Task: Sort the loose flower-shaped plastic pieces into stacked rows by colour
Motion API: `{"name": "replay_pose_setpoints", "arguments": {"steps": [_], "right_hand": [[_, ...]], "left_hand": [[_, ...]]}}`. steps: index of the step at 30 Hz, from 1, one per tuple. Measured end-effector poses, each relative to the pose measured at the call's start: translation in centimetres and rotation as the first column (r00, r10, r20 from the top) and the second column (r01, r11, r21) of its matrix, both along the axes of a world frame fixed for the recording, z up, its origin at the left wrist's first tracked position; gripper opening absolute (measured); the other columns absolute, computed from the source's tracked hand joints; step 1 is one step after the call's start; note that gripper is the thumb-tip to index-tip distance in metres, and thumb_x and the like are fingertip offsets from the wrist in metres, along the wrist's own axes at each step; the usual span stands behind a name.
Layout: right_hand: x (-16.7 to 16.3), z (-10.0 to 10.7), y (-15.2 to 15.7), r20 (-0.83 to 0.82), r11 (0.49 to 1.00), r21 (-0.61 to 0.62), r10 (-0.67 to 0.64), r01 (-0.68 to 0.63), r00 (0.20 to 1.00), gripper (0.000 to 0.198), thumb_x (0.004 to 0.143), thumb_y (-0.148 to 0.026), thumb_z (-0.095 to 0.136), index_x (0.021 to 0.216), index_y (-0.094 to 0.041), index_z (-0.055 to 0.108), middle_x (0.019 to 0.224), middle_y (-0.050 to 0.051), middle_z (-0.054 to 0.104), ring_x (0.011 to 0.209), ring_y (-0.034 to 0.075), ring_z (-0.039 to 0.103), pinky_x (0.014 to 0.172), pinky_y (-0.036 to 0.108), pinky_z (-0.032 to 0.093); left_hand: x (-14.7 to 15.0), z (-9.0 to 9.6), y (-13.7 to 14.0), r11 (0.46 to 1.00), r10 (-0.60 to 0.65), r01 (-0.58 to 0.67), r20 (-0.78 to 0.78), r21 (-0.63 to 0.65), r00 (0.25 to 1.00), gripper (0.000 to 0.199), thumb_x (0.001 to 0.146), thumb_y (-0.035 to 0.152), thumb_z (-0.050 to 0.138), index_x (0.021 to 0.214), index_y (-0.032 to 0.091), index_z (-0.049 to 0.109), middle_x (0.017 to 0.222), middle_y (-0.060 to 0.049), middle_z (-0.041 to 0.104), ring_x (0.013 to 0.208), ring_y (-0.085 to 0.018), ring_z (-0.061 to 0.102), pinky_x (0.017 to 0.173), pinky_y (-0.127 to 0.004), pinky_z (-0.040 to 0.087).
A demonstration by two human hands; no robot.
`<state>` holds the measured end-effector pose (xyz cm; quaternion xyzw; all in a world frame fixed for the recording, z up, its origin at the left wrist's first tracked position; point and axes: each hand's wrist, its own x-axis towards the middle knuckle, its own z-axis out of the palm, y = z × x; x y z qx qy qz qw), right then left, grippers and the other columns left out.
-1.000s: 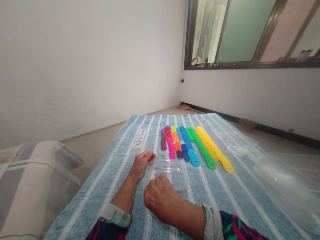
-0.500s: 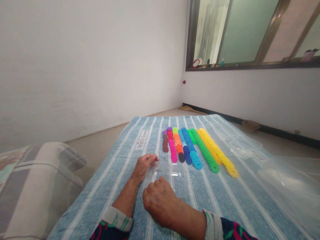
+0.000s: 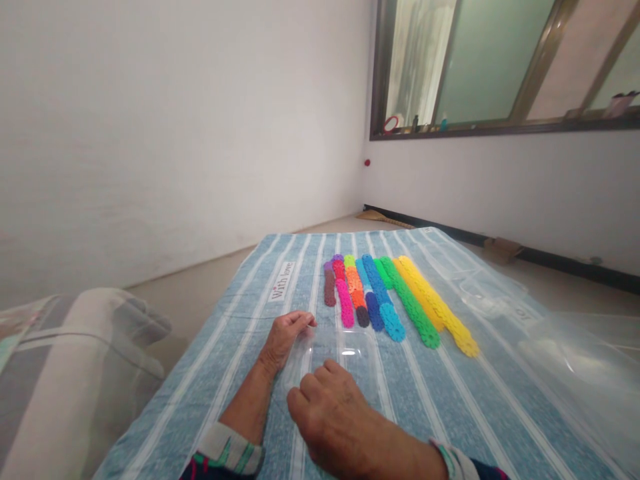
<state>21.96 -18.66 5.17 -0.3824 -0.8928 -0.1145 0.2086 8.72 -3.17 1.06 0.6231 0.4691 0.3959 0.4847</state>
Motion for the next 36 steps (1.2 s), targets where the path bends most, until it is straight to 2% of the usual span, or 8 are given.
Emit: {"name": "replay_pose_setpoints", "arguments": {"steps": [6, 11, 15, 20, 25, 30, 33, 36], "right_hand": [[2.1, -1.0, -0.4, -0.158, 0.991, 0.133, 0.013, 0.009, 0.987, 0.011, 0.074, -0.008, 0.053, 0.075, -0.019, 0.051, 0.069, 0.001, 0.056, 0.061, 0.017, 0.045, 0.062, 0.033, 0.033], [4.6, -1.7, -0.7, -0.318, 0.973, 0.228, 0.04, 0.036, 0.947, 0.02, 0.082, -0.006, 0.043, 0.068, -0.019, 0.049, 0.062, 0.001, 0.05, 0.057, 0.016, 0.04, 0.058, 0.031, 0.028], [7.6, -2.2, -1.0, -0.415, 0.97, 0.19, -0.063, 0.154, 0.908, 0.026, 0.09, -0.006, 0.041, 0.07, -0.019, 0.051, 0.061, 0.001, 0.049, 0.059, 0.017, 0.041, 0.059, 0.031, 0.028], [11.6, -3.6, -0.8, -0.456, 0.929, 0.146, -0.243, 0.341, 0.857, 0.021, 0.096, -0.013, 0.044, 0.081, -0.019, 0.058, 0.062, 0.001, 0.052, 0.059, 0.017, 0.045, 0.06, 0.03, 0.028], [12.7, -5.5, -0.9, -0.459, 0.92, 0.13, -0.275, 0.371, 0.845, 0.023, 0.098, -0.018, 0.042, 0.086, -0.019, 0.061, 0.061, 0.0, 0.056, 0.057, 0.016, 0.049, 0.059, 0.029, 0.03], [13.3, -6.2, -0.8, -0.446, 0.912, 0.081, -0.327, 0.401, 0.833, 0.029, 0.099, -0.02, 0.04, 0.08, -0.02, 0.061, 0.061, 0.0, 0.059, 0.057, 0.016, 0.053, 0.059, 0.027, 0.033], [14.9, -6.2, -0.6, -0.46, 0.875, 0.048, -0.409, 0.482, 0.788, 0.028, 0.099, -0.023, 0.041, 0.084, -0.02, 0.064, 0.068, 0.003, 0.065, 0.062, 0.017, 0.059, 0.063, 0.027, 0.038], [17.4, -6.3, -1.0, -0.472, 0.803, -0.011, -0.529, 0.596, 0.705, 0.027, 0.097, -0.026, 0.042, 0.09, -0.019, 0.067, 0.075, 0.005, 0.07, 0.068, 0.019, 0.064, 0.067, 0.028, 0.042]], "left_hand": [[0.3, 0.5, -0.3, 0.999, 0.025, -0.025, 0.005, -0.033, 1.0, 0.036, 0.069, 0.048, 0.067, 0.071, 0.013, 0.071, 0.068, -0.003, 0.067, 0.059, -0.013, 0.054, 0.061, -0.024, 0.042], [0.2, 0.6, -0.2, 0.998, 0.022, -0.022, 0.006, -0.053, 1.0, 0.035, 0.069, 0.047, 0.068, 0.071, 0.013, 0.071, 0.066, -0.002, 0.065, 0.057, -0.011, 0.051, 0.058, -0.023, 0.04], [0.1, 0.4, 0.0, 0.997, 0.015, -0.015, -0.003, -0.071, 1.0, 0.035, 0.068, 0.048, 0.069, 0.072, 0.013, 0.071, 0.061, -0.001, 0.063, 0.056, -0.011, 0.051, 0.057, -0.022, 0.038], [0.1, 0.8, 0.0, 0.997, 0.017, -0.019, -0.028, -0.073, 0.999, 0.036, 0.069, 0.049, 0.069, 0.073, 0.013, 0.072, 0.061, -0.001, 0.063, 0.056, -0.011, 0.051, 0.058, -0.022, 0.039], [0.1, 1.0, 0.0, 0.996, 0.017, -0.02, -0.04, -0.082, 0.999, 0.036, 0.067, 0.05, 0.07, 0.073, 0.014, 0.073, 0.064, -0.001, 0.065, 0.056, -0.011, 0.052, 0.058, -0.022, 0.04], [0.1, 1.0, 0.3, 0.992, 0.063, -0.067, -0.044, -0.108, 0.997, 0.037, 0.064, 0.049, 0.073, 0.076, 0.015, 0.074, 0.076, -0.004, 0.072, 0.061, -0.014, 0.057, 0.06, -0.023, 0.045], [0.0, 0.9, 0.6, 0.992, 0.072, -0.079, -0.077, -0.094, 0.994, 0.038, 0.064, 0.051, 0.073, 0.077, 0.015, 0.074, 0.08, -0.006, 0.073, 0.064, -0.016, 0.06, 0.061, -0.025, 0.048], [-0.2, 0.7, 1.0, 0.994, 0.068, -0.077, -0.106, -0.083, 0.992, 0.04, 0.064, 0.052, 0.073, 0.078, 0.015, 0.075, 0.079, -0.006, 0.073, 0.065, -0.017, 0.061, 0.061, -0.025, 0.049]]}}
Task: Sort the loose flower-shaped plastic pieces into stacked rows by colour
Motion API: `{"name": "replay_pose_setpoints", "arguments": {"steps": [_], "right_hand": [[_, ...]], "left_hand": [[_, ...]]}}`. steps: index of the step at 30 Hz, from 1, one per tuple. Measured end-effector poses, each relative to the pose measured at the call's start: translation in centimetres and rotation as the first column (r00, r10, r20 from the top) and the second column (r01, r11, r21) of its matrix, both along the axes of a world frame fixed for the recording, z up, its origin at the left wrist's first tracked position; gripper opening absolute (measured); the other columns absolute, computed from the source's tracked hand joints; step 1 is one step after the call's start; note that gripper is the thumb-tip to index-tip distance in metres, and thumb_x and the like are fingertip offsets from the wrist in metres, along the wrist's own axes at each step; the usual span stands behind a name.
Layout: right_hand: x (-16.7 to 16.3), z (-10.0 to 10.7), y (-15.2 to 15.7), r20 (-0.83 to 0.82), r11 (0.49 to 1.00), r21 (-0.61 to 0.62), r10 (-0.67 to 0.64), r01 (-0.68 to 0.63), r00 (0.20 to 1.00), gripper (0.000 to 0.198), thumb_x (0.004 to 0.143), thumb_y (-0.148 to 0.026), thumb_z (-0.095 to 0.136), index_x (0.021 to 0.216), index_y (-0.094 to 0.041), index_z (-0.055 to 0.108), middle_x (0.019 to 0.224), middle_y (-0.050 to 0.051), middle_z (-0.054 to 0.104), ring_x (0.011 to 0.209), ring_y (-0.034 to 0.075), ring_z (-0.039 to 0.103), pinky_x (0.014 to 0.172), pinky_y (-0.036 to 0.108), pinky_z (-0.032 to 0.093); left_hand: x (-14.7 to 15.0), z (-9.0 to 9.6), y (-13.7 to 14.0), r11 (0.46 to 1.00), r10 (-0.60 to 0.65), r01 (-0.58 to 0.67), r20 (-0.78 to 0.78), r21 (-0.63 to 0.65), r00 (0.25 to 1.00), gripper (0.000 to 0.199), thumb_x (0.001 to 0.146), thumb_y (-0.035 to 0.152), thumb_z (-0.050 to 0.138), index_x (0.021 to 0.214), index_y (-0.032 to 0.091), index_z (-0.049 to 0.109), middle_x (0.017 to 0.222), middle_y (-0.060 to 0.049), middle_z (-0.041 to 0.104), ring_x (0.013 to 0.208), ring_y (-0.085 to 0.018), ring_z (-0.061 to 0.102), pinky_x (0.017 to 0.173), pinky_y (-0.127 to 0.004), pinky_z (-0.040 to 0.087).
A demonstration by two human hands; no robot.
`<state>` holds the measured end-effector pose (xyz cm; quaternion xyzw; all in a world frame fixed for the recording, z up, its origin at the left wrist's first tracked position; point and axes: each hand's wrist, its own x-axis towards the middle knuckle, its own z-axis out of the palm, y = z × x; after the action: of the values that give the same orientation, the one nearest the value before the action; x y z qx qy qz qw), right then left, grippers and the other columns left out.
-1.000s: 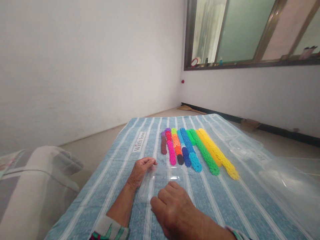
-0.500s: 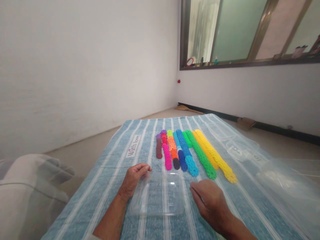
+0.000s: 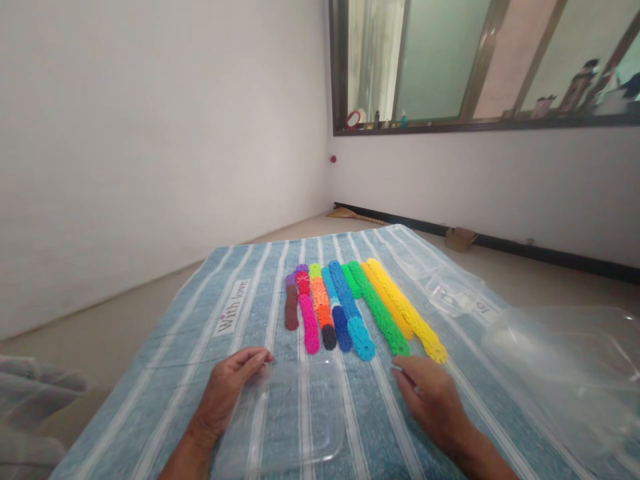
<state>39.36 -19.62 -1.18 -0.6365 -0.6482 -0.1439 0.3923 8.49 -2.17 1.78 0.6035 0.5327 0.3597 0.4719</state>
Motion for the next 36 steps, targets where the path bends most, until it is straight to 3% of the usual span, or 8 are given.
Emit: {"name": "replay_pose_setpoints", "arguments": {"steps": [5, 9, 12, 17, 36], "right_hand": [[4.1, -0.8, -1.6, -0.071, 0.963, -0.191, -0.209, 0.193, 0.975, 0.029, 0.092, -0.029, 0.043, 0.1, -0.017, 0.068, 0.084, 0.008, 0.071, 0.074, 0.021, 0.067, 0.067, 0.03, 0.048], [6.0, -1.3, -2.5, -0.047, 0.877, -0.344, -0.374, 0.337, 0.926, 0.034, 0.088, -0.03, 0.043, 0.112, -0.016, 0.063, 0.097, 0.009, 0.069, 0.076, 0.022, 0.067, 0.067, 0.033, 0.05], [6.7, -1.3, -2.4, -0.012, 0.824, -0.415, -0.428, 0.385, 0.904, 0.035, 0.087, -0.029, 0.047, 0.117, -0.017, 0.06, 0.106, 0.011, 0.067, 0.089, 0.024, 0.066, 0.075, 0.034, 0.05], [7.4, -1.5, -1.6, 0.003, 0.8, -0.464, -0.428, 0.381, 0.904, 0.039, 0.085, -0.027, 0.055, 0.123, -0.018, 0.055, 0.109, 0.012, 0.065, 0.099, 0.026, 0.063, 0.079, 0.034, 0.048], [8.9, -2.1, -0.1, 0.011, 0.812, -0.499, -0.343, 0.303, 0.939, 0.029, 0.083, -0.021, 0.055, 0.111, -0.017, 0.061, 0.102, 0.009, 0.066, 0.092, 0.022, 0.062, 0.073, 0.028, 0.044]], "left_hand": [[0.0, 0.0, 0.3, 0.999, 0.025, -0.025, 0.01, -0.022, 1.0, 0.043, 0.059, 0.054, 0.076, 0.078, 0.015, 0.075, 0.08, -0.007, 0.074, 0.064, -0.017, 0.062, 0.061, -0.025, 0.051], [0.2, 0.2, 0.3, 0.998, 0.041, -0.04, 0.013, -0.041, 0.999, 0.046, 0.056, 0.055, 0.076, 0.078, 0.015, 0.075, 0.08, -0.007, 0.075, 0.065, -0.019, 0.064, 0.059, -0.026, 0.052], [0.1, 0.0, 0.4, 0.997, 0.047, -0.046, 0.009, -0.054, 0.999, 0.046, 0.057, 0.056, 0.076, 0.08, 0.016, 0.075, 0.082, -0.007, 0.075, 0.067, -0.02, 0.065, 0.059, -0.026, 0.053], [-0.2, -0.4, 0.8, 0.998, 0.039, -0.038, 0.015, -0.044, 0.999, 0.046, 0.056, 0.056, 0.078, 0.08, 0.017, 0.075, 0.083, -0.007, 0.076, 0.07, -0.02, 0.067, 0.063, -0.025, 0.055], [0.3, 0.4, 0.2, 0.997, 0.064, -0.064, 0.004, -0.039, 0.998, 0.047, 0.054, 0.056, 0.078, 0.078, 0.015, 0.075, 0.081, -0.007, 0.076, 0.066, -0.019, 0.066, 0.061, -0.025, 0.055]]}}
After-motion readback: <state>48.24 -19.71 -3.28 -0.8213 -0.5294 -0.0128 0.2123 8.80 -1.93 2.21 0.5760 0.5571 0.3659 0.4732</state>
